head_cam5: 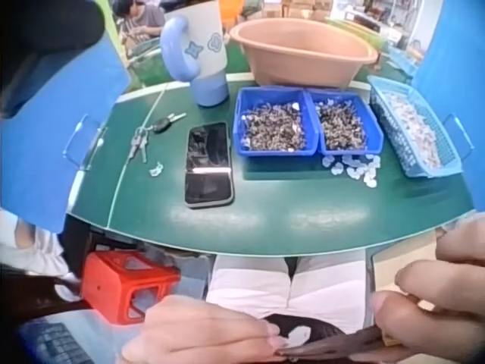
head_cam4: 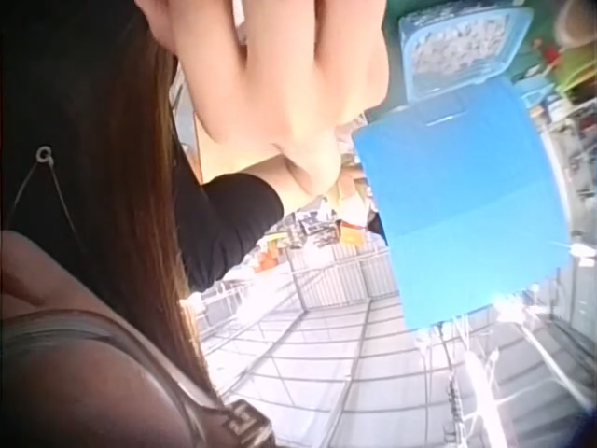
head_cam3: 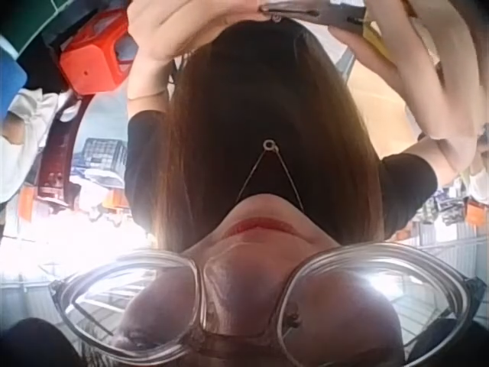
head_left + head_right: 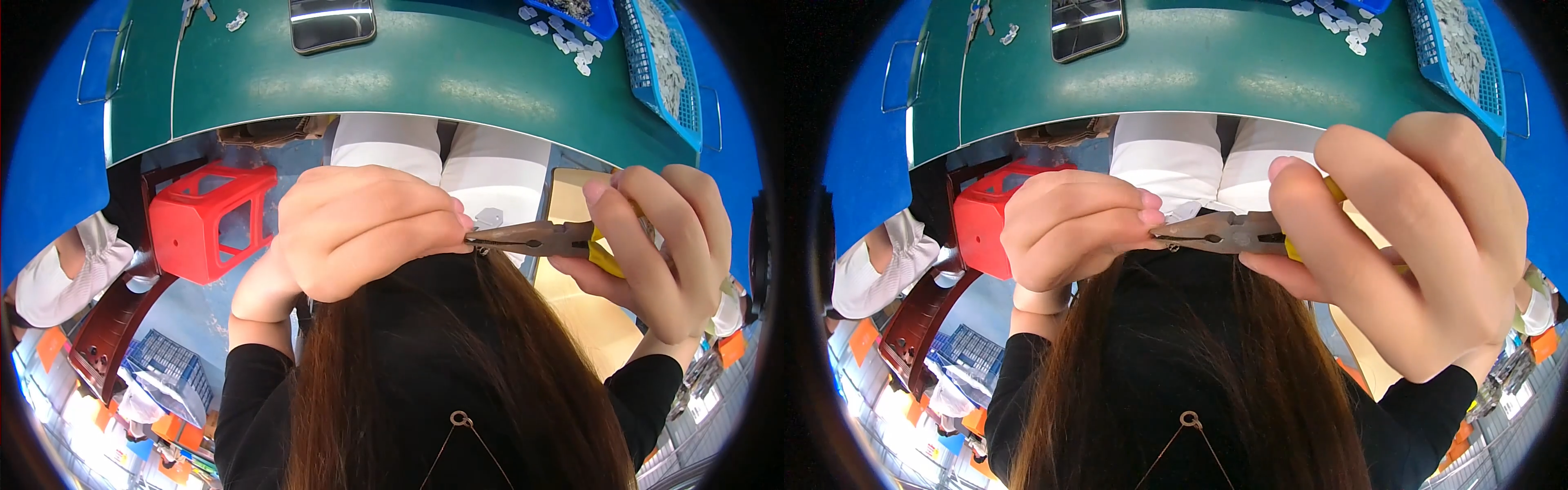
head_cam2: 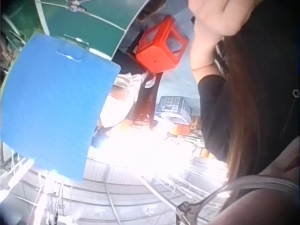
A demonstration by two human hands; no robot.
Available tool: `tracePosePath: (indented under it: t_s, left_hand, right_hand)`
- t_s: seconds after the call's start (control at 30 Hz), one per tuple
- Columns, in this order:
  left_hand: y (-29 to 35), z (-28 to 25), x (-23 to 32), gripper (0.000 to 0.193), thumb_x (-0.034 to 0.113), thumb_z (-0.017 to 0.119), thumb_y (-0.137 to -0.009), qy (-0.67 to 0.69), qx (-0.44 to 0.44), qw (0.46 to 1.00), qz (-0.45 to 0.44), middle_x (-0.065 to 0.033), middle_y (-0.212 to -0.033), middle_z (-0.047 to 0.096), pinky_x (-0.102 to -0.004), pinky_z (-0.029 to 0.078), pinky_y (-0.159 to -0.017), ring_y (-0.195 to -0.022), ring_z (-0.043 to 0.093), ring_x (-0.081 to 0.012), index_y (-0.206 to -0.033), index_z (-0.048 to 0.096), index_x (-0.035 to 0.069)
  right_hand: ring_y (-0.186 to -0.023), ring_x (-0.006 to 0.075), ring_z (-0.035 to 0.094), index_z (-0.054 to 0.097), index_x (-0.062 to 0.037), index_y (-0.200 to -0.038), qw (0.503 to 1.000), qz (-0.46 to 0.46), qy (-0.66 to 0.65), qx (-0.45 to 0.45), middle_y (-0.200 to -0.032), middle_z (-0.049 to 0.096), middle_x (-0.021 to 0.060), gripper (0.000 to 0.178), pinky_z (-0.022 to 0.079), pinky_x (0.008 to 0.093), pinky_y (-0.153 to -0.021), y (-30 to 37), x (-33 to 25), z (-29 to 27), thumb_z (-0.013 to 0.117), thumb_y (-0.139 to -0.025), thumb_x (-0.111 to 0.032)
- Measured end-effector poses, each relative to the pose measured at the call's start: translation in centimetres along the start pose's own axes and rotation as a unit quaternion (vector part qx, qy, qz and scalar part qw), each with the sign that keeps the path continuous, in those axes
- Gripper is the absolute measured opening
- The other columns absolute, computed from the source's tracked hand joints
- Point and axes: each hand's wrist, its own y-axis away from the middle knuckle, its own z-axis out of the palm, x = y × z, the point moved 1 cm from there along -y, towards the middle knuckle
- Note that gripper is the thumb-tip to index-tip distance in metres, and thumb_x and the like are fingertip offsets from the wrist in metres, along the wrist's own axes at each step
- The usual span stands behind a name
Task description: Assembling small metal pins into white plastic parts using needle-nose pliers at a workbench.
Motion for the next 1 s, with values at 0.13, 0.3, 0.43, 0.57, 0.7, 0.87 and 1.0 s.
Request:
tracePosePath:
  t_s: [0.13,0.3,0.43,0.57,0.7,0.87,1.0]
  left_hand:
    - [-0.1,-0.2,-0.1,0.019,0.014,0.077,-0.062,-0.005,0.004,1.000,0.016,-0.0033,-0.074,0.066,-0.0249,0.049,-0.055,-0.066,0.065,-0.0170,-0.076,0.066,0.008]
    - [-0.1,-0.1,-0.2,0.018,0.014,0.077,-0.063,-0.006,0.013,1.000,0.019,-0.0027,-0.074,0.066,-0.0251,0.050,-0.056,-0.067,0.065,-0.0169,-0.075,0.065,0.009]
    - [-0.3,-0.2,-0.6,0.020,0.007,0.074,-0.061,0.018,0.003,0.998,0.065,-0.0075,-0.073,0.064,-0.0253,0.053,-0.055,-0.065,0.065,-0.0183,-0.077,0.064,0.001]
    - [-0.3,0.0,-1.0,0.019,0.007,0.072,-0.061,0.029,0.011,0.996,0.088,-0.0079,-0.073,0.064,-0.0251,0.053,-0.055,-0.065,0.065,-0.0186,-0.077,0.064,0.001]
    - [-0.2,0.0,-1.2,0.018,0.008,0.069,-0.062,0.042,-0.013,0.993,0.112,-0.0082,-0.073,0.063,-0.0251,0.053,-0.054,-0.064,0.065,-0.0187,-0.077,0.063,0.000]
    - [-0.3,-0.2,-1.0,0.017,0.009,0.066,-0.064,0.045,-0.025,0.992,0.115,-0.0081,-0.074,0.062,-0.0248,0.052,-0.054,-0.064,0.064,-0.0186,-0.078,0.063,0.000]
    - [-0.3,-0.2,-1.0,0.018,0.010,0.064,-0.063,0.048,-0.026,0.991,0.124,-0.0082,-0.074,0.062,-0.0240,0.051,-0.052,-0.062,0.063,-0.0179,-0.078,0.062,0.000]
  right_hand:
    - [-0.077,0.0268,0.056,0.064,-0.0062,-0.097,0.999,0.032,-0.027,-0.011,-0.092,0.059,0.0084,0.055,0.049,0.0326,-0.060,-0.1,0.0,-0.1,0.081,-0.051,-0.029]
    - [-0.077,0.0267,0.056,0.063,-0.0064,-0.099,0.998,0.044,-0.037,-0.011,-0.092,0.059,0.0086,0.055,0.049,0.0321,-0.061,-0.2,0.2,-0.2,0.081,-0.052,-0.030]
    - [-0.077,0.0265,0.056,0.063,-0.0069,-0.099,0.998,0.051,-0.043,-0.021,-0.092,0.059,0.0085,0.055,0.049,0.0319,-0.060,-0.3,0.1,-0.2,0.080,-0.052,-0.031]
    - [-0.077,0.0264,0.055,0.063,-0.0068,-0.099,0.998,0.040,-0.037,-0.023,-0.092,0.059,0.0085,0.055,0.048,0.0320,-0.060,-0.2,0.2,-0.3,0.080,-0.052,-0.031]
    - [-0.076,0.0268,0.055,0.064,-0.0062,-0.098,0.999,0.013,-0.019,-0.025,-0.092,0.060,0.0086,0.054,0.048,0.0320,-0.058,0.0,0.2,-0.3,0.080,-0.052,-0.031]
    - [-0.075,0.0270,0.055,0.064,-0.0053,-0.097,1.000,-0.004,-0.014,-0.009,-0.091,0.060,0.0086,0.054,0.047,0.0319,-0.057,0.3,0.2,-0.2,0.080,-0.052,-0.032]
    - [-0.075,0.0271,0.055,0.064,-0.0050,-0.097,1.000,-0.003,0.000,-0.020,-0.090,0.059,0.0085,0.054,0.047,0.0322,-0.057,0.1,0.0,-0.4,0.079,-0.053,-0.033]
